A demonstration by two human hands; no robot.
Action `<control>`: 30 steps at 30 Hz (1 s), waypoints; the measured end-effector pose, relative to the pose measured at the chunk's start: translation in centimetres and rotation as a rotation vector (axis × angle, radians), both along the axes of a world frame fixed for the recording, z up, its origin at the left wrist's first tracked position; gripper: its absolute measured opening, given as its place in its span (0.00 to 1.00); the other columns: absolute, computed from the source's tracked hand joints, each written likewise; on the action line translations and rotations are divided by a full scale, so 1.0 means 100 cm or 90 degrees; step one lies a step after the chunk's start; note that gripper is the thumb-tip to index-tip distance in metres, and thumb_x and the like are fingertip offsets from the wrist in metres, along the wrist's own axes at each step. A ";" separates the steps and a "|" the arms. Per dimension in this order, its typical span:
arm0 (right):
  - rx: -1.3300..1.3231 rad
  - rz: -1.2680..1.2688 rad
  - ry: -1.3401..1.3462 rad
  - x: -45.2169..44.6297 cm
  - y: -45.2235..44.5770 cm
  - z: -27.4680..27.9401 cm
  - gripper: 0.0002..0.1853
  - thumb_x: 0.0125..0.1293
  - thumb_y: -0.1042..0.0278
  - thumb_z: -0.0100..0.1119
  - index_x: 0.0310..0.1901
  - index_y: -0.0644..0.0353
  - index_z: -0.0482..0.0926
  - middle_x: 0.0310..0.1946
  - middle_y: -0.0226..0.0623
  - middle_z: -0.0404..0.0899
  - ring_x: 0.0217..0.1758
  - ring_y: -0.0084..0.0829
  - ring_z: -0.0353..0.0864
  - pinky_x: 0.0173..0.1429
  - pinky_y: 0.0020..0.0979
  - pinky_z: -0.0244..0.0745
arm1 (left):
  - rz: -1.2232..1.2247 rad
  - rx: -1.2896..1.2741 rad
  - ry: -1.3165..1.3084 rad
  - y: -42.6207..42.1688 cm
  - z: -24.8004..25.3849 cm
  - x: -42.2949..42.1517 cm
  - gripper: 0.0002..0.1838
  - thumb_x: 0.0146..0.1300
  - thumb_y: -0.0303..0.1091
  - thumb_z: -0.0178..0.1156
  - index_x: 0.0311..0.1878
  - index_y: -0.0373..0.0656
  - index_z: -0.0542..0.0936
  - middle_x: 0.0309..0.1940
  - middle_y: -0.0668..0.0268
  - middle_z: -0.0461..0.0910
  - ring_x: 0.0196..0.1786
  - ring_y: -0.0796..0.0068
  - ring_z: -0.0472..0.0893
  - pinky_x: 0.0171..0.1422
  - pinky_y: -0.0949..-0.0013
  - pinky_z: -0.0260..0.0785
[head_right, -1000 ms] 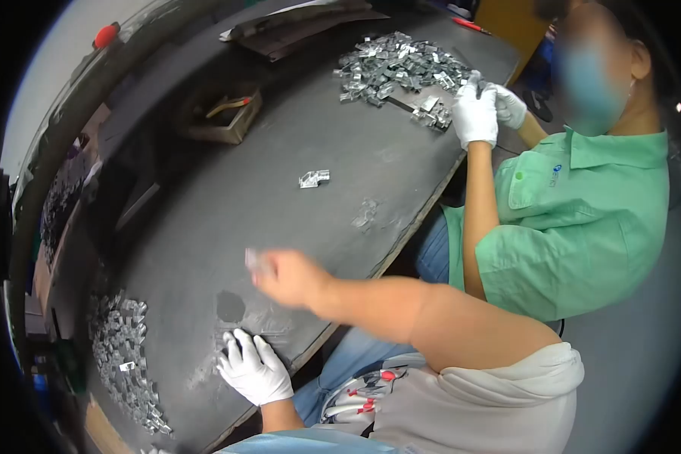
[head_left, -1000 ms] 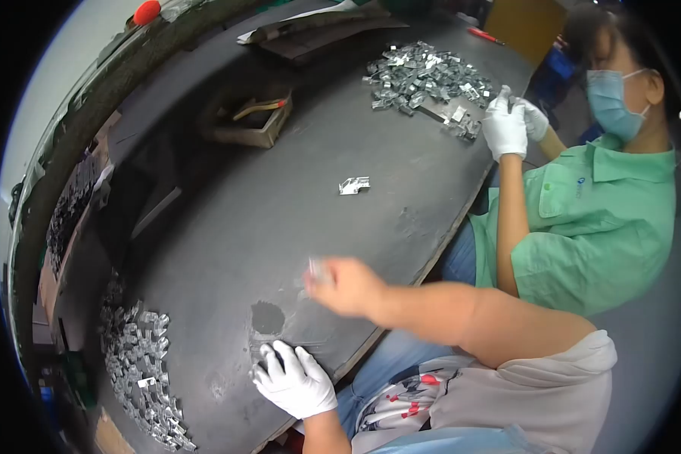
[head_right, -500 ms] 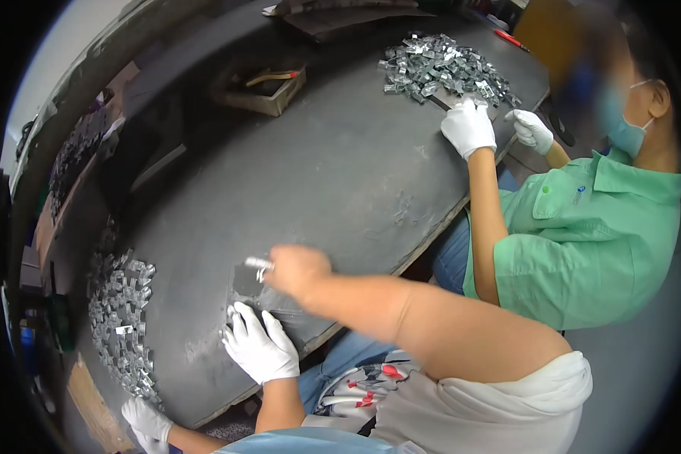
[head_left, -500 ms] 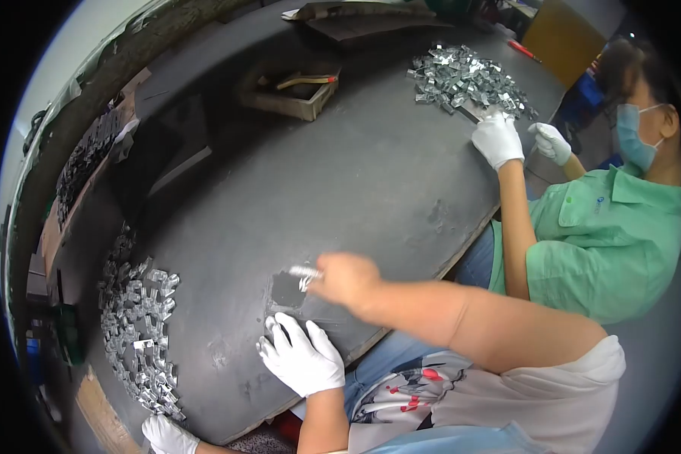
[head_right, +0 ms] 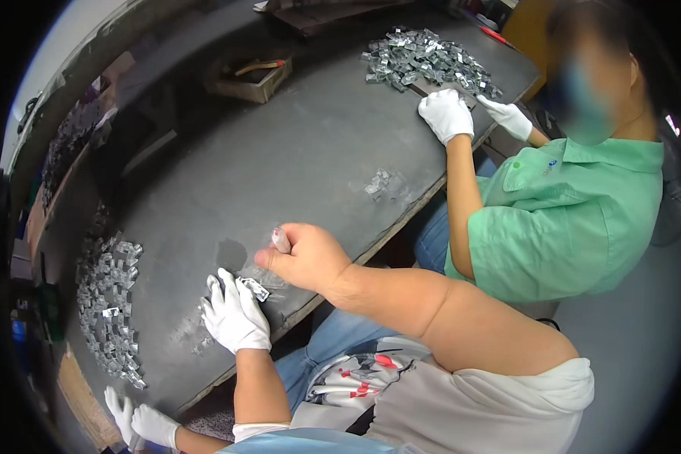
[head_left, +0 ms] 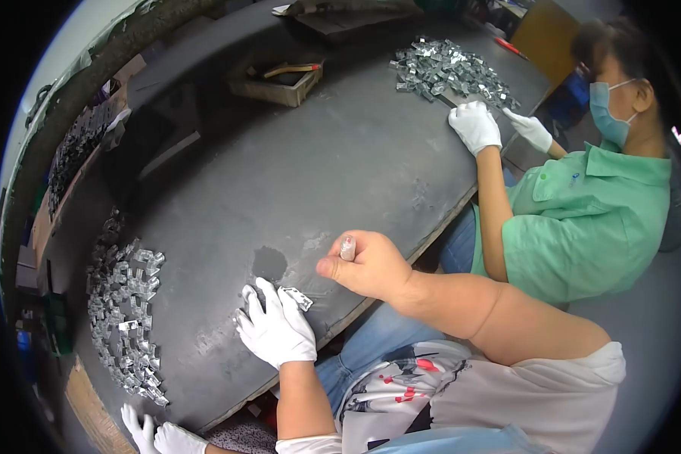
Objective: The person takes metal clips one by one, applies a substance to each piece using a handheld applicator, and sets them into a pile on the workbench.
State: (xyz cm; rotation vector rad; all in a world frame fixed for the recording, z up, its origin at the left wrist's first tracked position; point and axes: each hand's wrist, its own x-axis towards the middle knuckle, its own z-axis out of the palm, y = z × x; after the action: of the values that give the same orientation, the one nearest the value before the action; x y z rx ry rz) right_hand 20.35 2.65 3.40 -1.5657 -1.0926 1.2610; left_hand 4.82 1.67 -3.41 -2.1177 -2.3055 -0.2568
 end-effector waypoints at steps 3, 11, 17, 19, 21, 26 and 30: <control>0.017 -0.007 0.081 -0.005 -0.001 0.006 0.12 0.53 0.64 0.65 0.32 0.63 0.76 0.27 0.28 0.75 0.30 0.17 0.71 0.35 0.21 0.68 | 0.031 -0.025 -0.038 0.004 0.000 0.000 0.19 0.62 0.48 0.43 0.53 0.60 0.73 0.57 0.62 0.68 0.59 0.50 0.65 0.65 0.55 0.51; 0.367 0.112 -0.146 -0.043 0.002 -0.022 0.08 0.48 0.74 0.62 0.33 0.57 0.78 0.29 0.35 0.76 0.31 0.33 0.75 0.37 0.29 0.70 | -0.008 0.006 -0.123 0.007 -0.021 -0.009 0.15 0.55 0.49 0.51 0.43 0.59 0.79 0.52 0.64 0.74 0.56 0.57 0.69 0.65 0.56 0.51; 0.364 0.054 -0.155 -0.053 0.007 -0.022 0.05 0.52 0.71 0.58 0.32 0.53 0.78 0.22 0.34 0.72 0.27 0.37 0.73 0.32 0.33 0.68 | -0.040 0.012 -0.049 0.010 -0.022 -0.009 0.16 0.51 0.49 0.53 0.42 0.58 0.79 0.48 0.63 0.75 0.55 0.67 0.71 0.65 0.56 0.52; 0.369 0.079 -0.171 -0.052 0.006 -0.021 0.05 0.52 0.71 0.58 0.32 0.53 0.77 0.23 0.35 0.73 0.27 0.37 0.73 0.32 0.32 0.68 | -0.035 0.013 -0.057 0.009 -0.017 -0.007 0.16 0.51 0.49 0.53 0.42 0.58 0.79 0.49 0.62 0.75 0.55 0.67 0.71 0.65 0.55 0.52; 0.389 0.127 -0.218 -0.048 0.004 -0.021 0.06 0.51 0.72 0.58 0.33 0.55 0.77 0.25 0.35 0.74 0.28 0.35 0.74 0.32 0.31 0.69 | -0.059 0.011 -0.027 0.009 -0.006 -0.005 0.15 0.50 0.49 0.55 0.41 0.59 0.80 0.49 0.61 0.75 0.55 0.66 0.71 0.64 0.55 0.52; 0.214 -0.042 -0.123 -0.051 0.009 -0.036 0.10 0.53 0.71 0.58 0.38 0.60 0.75 0.28 0.35 0.77 0.29 0.25 0.76 0.32 0.28 0.72 | -0.026 0.052 -0.050 0.008 -0.015 -0.007 0.14 0.50 0.48 0.55 0.39 0.60 0.81 0.51 0.60 0.74 0.54 0.58 0.71 0.64 0.54 0.52; 0.252 0.057 -0.098 -0.037 0.013 -0.027 0.09 0.54 0.70 0.59 0.38 0.61 0.76 0.28 0.32 0.77 0.31 0.21 0.75 0.33 0.28 0.72 | -0.021 0.045 -0.078 0.010 -0.002 -0.003 0.13 0.53 0.48 0.54 0.39 0.59 0.81 0.51 0.59 0.74 0.54 0.50 0.70 0.64 0.54 0.53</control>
State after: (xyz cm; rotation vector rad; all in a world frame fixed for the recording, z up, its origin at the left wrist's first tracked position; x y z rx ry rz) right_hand 16.60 3.93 0.74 -1.3378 -1.4269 0.9201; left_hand 4.54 2.69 -3.61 -2.1644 -2.2886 -0.4741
